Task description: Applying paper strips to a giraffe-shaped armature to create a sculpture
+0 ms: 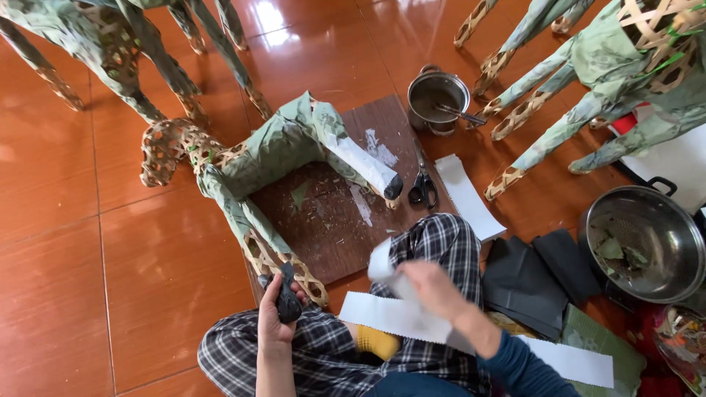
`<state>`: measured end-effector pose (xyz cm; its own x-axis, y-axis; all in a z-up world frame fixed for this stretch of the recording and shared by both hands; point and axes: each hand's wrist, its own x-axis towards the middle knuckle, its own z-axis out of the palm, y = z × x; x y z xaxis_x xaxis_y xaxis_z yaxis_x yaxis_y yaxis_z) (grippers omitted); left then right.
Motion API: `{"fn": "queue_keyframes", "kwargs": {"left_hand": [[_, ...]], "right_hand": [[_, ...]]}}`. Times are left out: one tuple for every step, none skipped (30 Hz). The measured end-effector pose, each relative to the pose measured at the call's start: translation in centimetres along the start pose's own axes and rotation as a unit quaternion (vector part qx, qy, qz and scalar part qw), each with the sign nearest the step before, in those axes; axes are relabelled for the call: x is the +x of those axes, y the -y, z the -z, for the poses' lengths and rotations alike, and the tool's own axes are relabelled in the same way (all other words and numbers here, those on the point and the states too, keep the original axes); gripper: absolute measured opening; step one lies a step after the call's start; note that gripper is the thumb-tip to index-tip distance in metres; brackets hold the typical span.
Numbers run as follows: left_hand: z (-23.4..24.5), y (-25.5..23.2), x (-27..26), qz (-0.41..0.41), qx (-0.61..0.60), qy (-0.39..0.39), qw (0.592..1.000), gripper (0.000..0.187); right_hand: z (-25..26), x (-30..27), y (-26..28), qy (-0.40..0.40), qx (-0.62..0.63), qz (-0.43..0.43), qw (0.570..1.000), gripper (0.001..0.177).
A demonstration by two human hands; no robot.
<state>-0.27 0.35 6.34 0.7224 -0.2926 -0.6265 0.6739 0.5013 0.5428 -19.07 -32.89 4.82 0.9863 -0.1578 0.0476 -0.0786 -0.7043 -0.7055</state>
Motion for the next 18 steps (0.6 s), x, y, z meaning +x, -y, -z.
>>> {"fn": "queue_keyframes", "kwargs": {"left_hand": [[0.2, 0.1, 0.2, 0.003, 0.000, -0.003, 1.000, 0.036], [0.3, 0.2, 0.3, 0.002, 0.001, 0.005, 1.000, 0.037], [0.5, 0.3, 0.4, 0.001, 0.002, 0.012, 1.000, 0.038], [0.4, 0.3, 0.3, 0.003, 0.003, 0.010, 1.000, 0.038], [0.4, 0.3, 0.2, 0.001, 0.006, -0.001, 1.000, 0.040], [0.3, 0.4, 0.1, -0.002, 0.008, -0.012, 1.000, 0.043], [0.8, 0.4, 0.2, 0.000, 0.009, -0.015, 1.000, 0.043], [1.2, 0.6, 0.5, 0.003, 0.005, -0.010, 1.000, 0.040], [1.6, 0.7, 0.7, 0.006, 0.002, -0.006, 1.000, 0.038], [1.9, 0.8, 0.9, 0.006, 0.002, -0.006, 1.000, 0.038], [2.3, 0.8, 1.1, 0.007, 0.003, -0.015, 1.000, 0.038], [2.8, 1.0, 1.0, 0.008, 0.002, -0.027, 1.000, 0.037], [3.1, 1.2, 0.9, 0.009, 0.001, -0.029, 1.000, 0.037], [3.2, 1.2, 1.0, 0.010, 0.007, -0.021, 1.000, 0.036], [3.3, 1.2, 1.1, 0.010, 0.014, -0.012, 1.000, 0.036], [5.7, 1.7, 2.4, 0.008, 0.012, -0.007, 1.000, 0.036], [8.2, 2.3, 3.9, 0.037, 0.007, 0.021, 0.999, 0.042], [10.5, 2.9, 5.4, 0.066, 0.002, 0.048, 0.997, 0.049]], "right_hand": [[1.6, 1.1, -0.3, 0.003, 0.001, -0.003, 1.000, 0.019], [3.2, 2.2, -0.6, -0.018, 0.034, -0.063, 0.997, 0.020], [4.7, 3.3, -0.9, -0.039, 0.066, -0.122, 0.990, 0.023], [6.4, 4.6, 0.2, -0.038, 0.067, -0.125, 0.989, 0.023], [8.1, 5.9, 1.2, -0.025, 0.085, -0.213, 0.973, 0.020], [9.9, 7.3, 2.3, -0.012, 0.101, -0.299, 0.949, 0.024], [10.0, 7.9, -0.6, -0.010, 0.101, -0.301, 0.948, 0.024], [10.3, 8.6, -3.5, 0.084, 0.091, -0.262, 0.957, 0.031], [10.6, 9.3, -6.5, 0.177, 0.081, -0.222, 0.956, 0.052], [11.5, 11.1, -7.3, 0.177, 0.081, -0.222, 0.956, 0.052], [12.4, 13.0, -8.2, 0.189, 0.081, -0.268, 0.941, 0.045], [13.2, 14.7, -9.0, 0.203, 0.080, -0.315, 0.924, 0.058], [12.8, 16.2, -11.8, 0.205, 0.079, -0.315, 0.923, 0.058], [12.6, 17.8, -14.6, 0.049, 0.295, -0.301, 0.906, 0.042], [12.3, 19.4, -17.4, -0.110, 0.490, -0.265, 0.823, 0.027], [11.5, 21.0, -20.8, -0.113, 0.488, -0.260, 0.825, 0.027], [10.7, 22.7, -24.2, -0.188, 0.540, -0.293, 0.767, 0.031], [10.0, 24.4, -27.6, -0.261, 0.585, -0.320, 0.698, 0.038]]}}
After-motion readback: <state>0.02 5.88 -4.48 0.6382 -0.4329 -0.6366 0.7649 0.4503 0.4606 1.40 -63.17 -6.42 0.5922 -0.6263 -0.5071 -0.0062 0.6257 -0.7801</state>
